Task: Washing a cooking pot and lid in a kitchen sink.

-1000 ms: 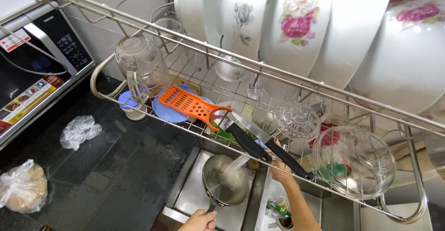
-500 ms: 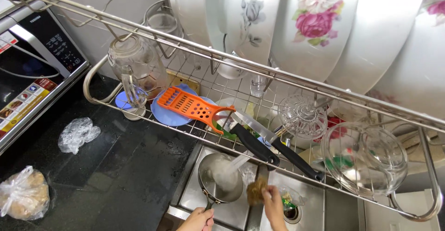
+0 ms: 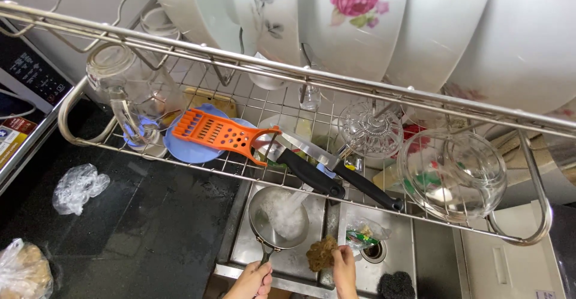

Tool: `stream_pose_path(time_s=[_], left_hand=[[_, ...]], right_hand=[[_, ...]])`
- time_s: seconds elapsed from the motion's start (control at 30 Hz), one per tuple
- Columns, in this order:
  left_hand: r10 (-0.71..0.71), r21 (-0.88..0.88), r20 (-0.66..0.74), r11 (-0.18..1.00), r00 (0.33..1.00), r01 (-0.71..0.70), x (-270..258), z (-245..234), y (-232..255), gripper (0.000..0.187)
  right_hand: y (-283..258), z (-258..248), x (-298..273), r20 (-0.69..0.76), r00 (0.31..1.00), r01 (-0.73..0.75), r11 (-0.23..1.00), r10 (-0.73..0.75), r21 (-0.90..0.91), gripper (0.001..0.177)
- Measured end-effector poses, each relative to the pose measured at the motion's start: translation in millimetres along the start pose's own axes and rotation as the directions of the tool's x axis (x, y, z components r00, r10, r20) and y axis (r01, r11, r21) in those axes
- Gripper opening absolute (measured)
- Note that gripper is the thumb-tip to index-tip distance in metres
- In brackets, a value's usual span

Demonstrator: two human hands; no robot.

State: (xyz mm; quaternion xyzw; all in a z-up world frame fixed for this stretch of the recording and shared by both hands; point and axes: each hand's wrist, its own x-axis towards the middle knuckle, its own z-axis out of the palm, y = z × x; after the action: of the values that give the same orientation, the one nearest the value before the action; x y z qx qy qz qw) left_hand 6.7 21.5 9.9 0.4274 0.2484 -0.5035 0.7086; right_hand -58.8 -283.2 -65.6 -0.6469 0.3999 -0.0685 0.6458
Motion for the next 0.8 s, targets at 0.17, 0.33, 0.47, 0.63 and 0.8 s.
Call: stream_pose_path(time_s=[0.17, 0.33, 0.47, 0.63, 0.8], left_hand=[[-0.020, 0.023, -0.028, 1.000, 0.999, 0.021, -20.8, 13.3, 9.3, 0.020], [-0.008, 0.024, 0.001, 1.000, 1.000, 0.008, -11.2, -0.8, 0.7, 0.020], [0.050, 0.058, 0.042, 0.997, 0.998, -0.052, -10.5, -14.8, -3.8, 0.018], [0.033, -0.026, 0.115, 0.999, 0.993, -0.030, -15.9, -31.2, -3.0, 0.017], [0.058, -0.028, 0.204, 0.998, 0.977, -0.053, -19.0, -32.7, -1.9, 0.015]], right_hand=[[-39.4, 1.3, -3.2, 0.022, 0.992, -0.124, 0.960, 0.123, 0.251, 0.012], [-84.4, 8.2, -14.9, 0.039, 0.972, -0.230, 0.894, 0.234, 0.384, 0.011], [-58.4, 9.1, -7.5, 0.075, 0.956, -0.292, 0.888, 0.284, 0.357, 0.011], [23.0, 8.3, 19.6, 0.081, 0.962, -0.273, 0.919, 0.261, 0.284, 0.013], [27.1, 11.5, 13.6, 0.033, 0.967, -0.253, 0.933, 0.253, 0.257, 0.013]])
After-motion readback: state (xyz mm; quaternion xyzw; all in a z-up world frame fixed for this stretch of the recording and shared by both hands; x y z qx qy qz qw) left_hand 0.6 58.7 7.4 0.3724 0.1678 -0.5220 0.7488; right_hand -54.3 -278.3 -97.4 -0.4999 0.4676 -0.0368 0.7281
